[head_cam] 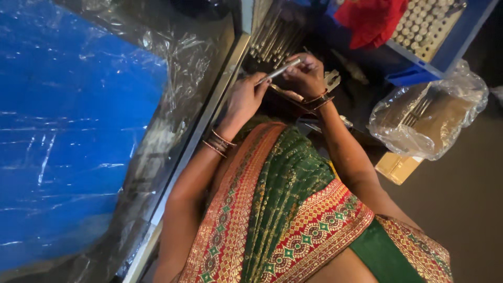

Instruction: The person repeatedly presses a blue plastic sheet on a machine surface, then uses a wrench to loosen and tighten bolts on a metal component. They remove a small metal part, inspect it, and reattach it before repeating the pressing action.

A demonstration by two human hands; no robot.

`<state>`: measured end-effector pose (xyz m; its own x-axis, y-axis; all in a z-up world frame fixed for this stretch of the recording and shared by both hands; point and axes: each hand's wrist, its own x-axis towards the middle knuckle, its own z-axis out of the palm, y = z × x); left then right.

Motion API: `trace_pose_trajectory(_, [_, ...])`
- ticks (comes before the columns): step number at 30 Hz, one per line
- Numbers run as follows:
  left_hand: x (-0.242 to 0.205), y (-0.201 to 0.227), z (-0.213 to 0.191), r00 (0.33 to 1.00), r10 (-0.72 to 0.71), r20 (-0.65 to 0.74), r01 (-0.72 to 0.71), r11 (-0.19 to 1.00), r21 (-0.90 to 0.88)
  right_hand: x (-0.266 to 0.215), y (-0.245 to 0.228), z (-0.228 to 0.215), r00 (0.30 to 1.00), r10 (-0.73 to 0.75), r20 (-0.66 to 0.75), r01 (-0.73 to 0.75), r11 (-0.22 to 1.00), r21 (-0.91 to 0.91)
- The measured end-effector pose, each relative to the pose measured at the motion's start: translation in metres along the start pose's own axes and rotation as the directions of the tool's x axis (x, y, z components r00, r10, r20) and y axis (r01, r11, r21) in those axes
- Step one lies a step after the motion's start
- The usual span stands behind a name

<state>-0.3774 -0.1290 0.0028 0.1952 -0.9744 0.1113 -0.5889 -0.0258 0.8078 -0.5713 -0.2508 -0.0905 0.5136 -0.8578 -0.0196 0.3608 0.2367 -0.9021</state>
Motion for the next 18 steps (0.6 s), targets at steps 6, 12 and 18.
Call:
trace_pose_trajectory(6, [0.005, -0.005, 0.009, 0.996, -0.051, 0.079, 0.054, 0.998, -0.040, 0.003, -0.006, -0.004, 0.995, -0.047, -0.091, 0.024, 0.971, -0.239])
trace_pose_trajectory(12, [0.019, -0.005, 0.009, 0.984, -0.144, 0.102, 0.142, 0.990, 0.023, -0.002, -0.003, -0.005, 0.996, -0.083, -0.042, 0.084, 0.996, 0.042])
trace_pose_trajectory(18, [0.014, -0.007, 0.034, 0.991, 0.034, 0.129, -0.034, 0.999, -0.006, -0.033, 0.015, -0.023, 0.967, 0.102, -0.232, -0.060, 0.982, 0.178])
